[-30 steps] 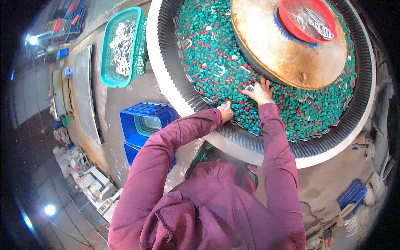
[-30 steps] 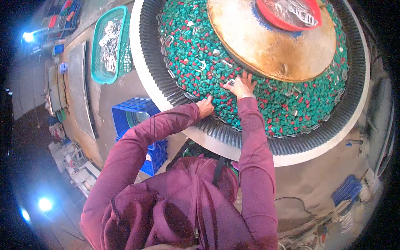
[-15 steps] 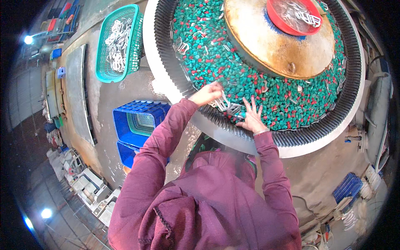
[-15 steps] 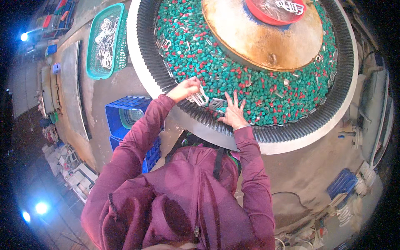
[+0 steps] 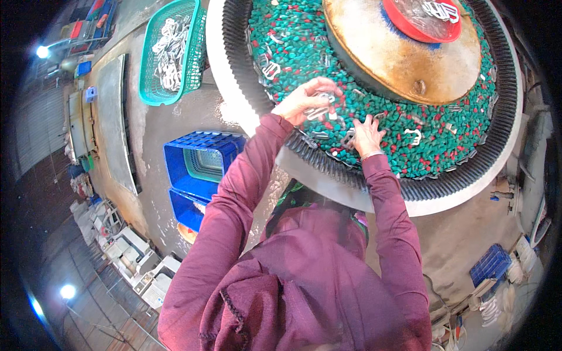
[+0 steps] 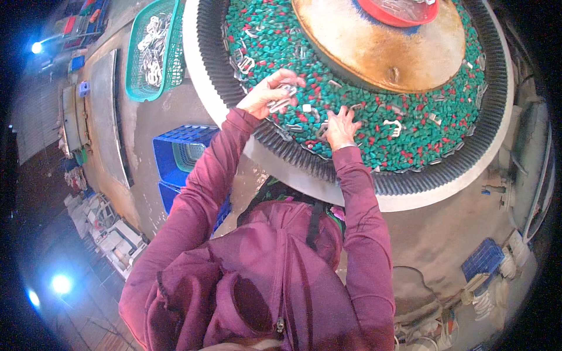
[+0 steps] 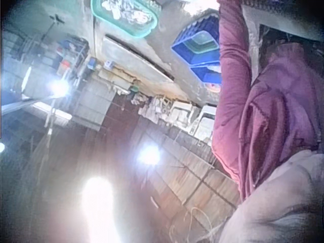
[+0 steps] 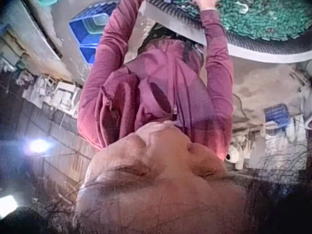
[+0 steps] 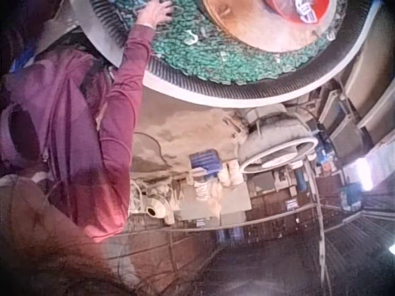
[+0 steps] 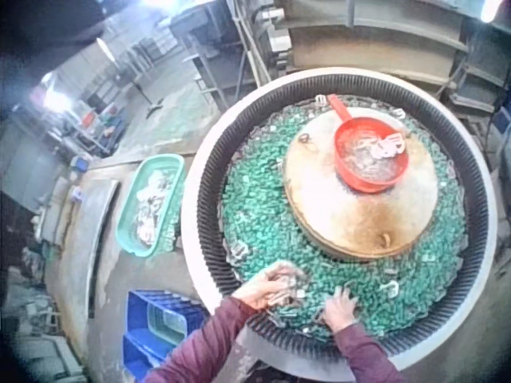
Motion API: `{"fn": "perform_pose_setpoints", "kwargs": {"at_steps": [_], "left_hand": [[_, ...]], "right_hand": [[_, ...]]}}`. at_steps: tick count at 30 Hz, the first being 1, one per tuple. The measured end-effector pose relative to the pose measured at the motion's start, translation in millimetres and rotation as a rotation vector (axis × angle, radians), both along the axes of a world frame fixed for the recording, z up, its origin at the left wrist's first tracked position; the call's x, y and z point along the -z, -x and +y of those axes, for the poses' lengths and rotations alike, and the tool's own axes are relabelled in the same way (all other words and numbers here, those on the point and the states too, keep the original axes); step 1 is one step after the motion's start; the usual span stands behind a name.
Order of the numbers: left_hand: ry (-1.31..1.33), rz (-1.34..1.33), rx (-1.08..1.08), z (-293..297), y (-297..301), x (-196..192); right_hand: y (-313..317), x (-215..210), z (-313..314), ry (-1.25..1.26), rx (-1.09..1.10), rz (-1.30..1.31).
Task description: The person sorts small white plastic clips from a rotating vibratory bowl filled with green and red plastic pellets. They pick clips by hand and place them into a red scoop, then transfer the collected clips into a green basket.
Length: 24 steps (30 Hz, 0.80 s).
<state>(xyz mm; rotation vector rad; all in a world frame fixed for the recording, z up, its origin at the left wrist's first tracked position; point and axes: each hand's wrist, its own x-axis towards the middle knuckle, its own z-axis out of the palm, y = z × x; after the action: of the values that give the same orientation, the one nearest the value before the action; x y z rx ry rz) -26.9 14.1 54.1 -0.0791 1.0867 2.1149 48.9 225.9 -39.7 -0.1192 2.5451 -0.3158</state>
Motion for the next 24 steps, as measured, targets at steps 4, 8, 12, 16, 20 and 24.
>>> {"fn": "perform_pose_setpoints", "kwargs": {"at_steps": [4,8,12,16,20,24], "left_hand": [[0.877,0.66,0.778,-10,-16,45],[1.518,1.014,0.862,39,-73,93],[1.416,0.99,0.776,54,-72,103],[0.85,0.361,0.628,47,-33,66],[0.461,-0.02,0.415,47,-14,0],[0.188,-0.017,0.213,56,-16,-33]], "right_hand": [[-14,2,2,0.002,-0.016,0.064],[-32,-28,24,0.169,0.23,-0.027],[-38,-53,55,1.114,0.983,-0.53],[-50,-73,79,1.739,1.172,-0.681],[-45,-102,83,1.966,1.033,-0.504],[-38,-114,89,2.018,1.034,-0.437]]}}
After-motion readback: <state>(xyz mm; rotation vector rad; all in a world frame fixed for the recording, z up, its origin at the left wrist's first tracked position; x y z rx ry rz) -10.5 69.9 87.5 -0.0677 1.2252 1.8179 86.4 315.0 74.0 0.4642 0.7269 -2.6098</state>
